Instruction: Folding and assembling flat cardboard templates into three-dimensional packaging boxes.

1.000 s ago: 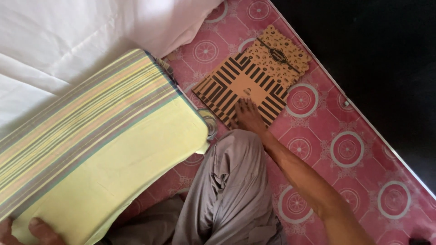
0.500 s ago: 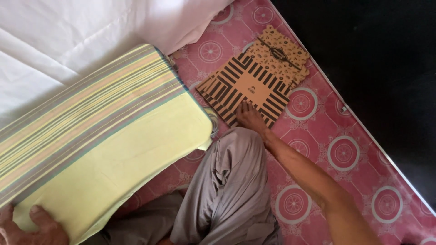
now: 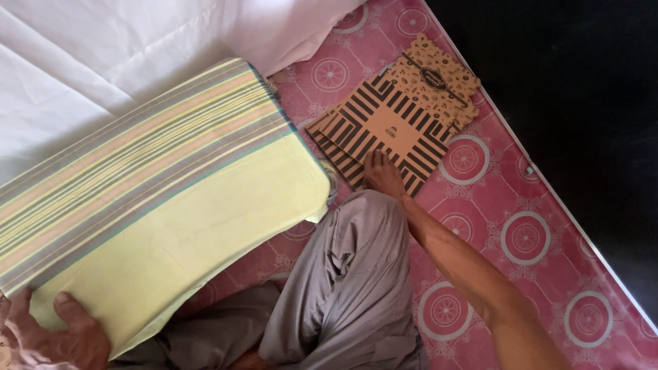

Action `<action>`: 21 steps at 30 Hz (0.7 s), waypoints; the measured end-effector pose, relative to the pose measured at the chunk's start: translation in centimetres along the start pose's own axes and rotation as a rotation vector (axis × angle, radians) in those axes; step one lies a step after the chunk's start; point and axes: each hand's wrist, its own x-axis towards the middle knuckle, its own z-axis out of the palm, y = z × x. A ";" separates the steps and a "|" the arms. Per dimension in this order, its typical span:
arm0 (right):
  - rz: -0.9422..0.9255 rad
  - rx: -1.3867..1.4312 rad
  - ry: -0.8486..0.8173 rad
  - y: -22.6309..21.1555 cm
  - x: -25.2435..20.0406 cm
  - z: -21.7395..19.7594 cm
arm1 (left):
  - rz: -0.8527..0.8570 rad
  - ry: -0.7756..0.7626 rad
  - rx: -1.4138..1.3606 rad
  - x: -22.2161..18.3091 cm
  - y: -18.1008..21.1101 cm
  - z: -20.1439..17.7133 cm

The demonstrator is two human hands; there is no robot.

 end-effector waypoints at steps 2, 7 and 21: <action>-0.108 -0.162 0.071 0.3 -0.1 0.5 | 0.018 -0.027 0.035 0.1 -0.2 -0.2; -0.166 -0.064 -0.078 3.1 -0.2 -2.4 | 0.013 -0.029 0.096 0.5 -0.4 -0.1; -0.106 0.911 0.125 18.8 8.3 -22.0 | -0.192 0.055 -0.122 0.9 -0.1 -1.6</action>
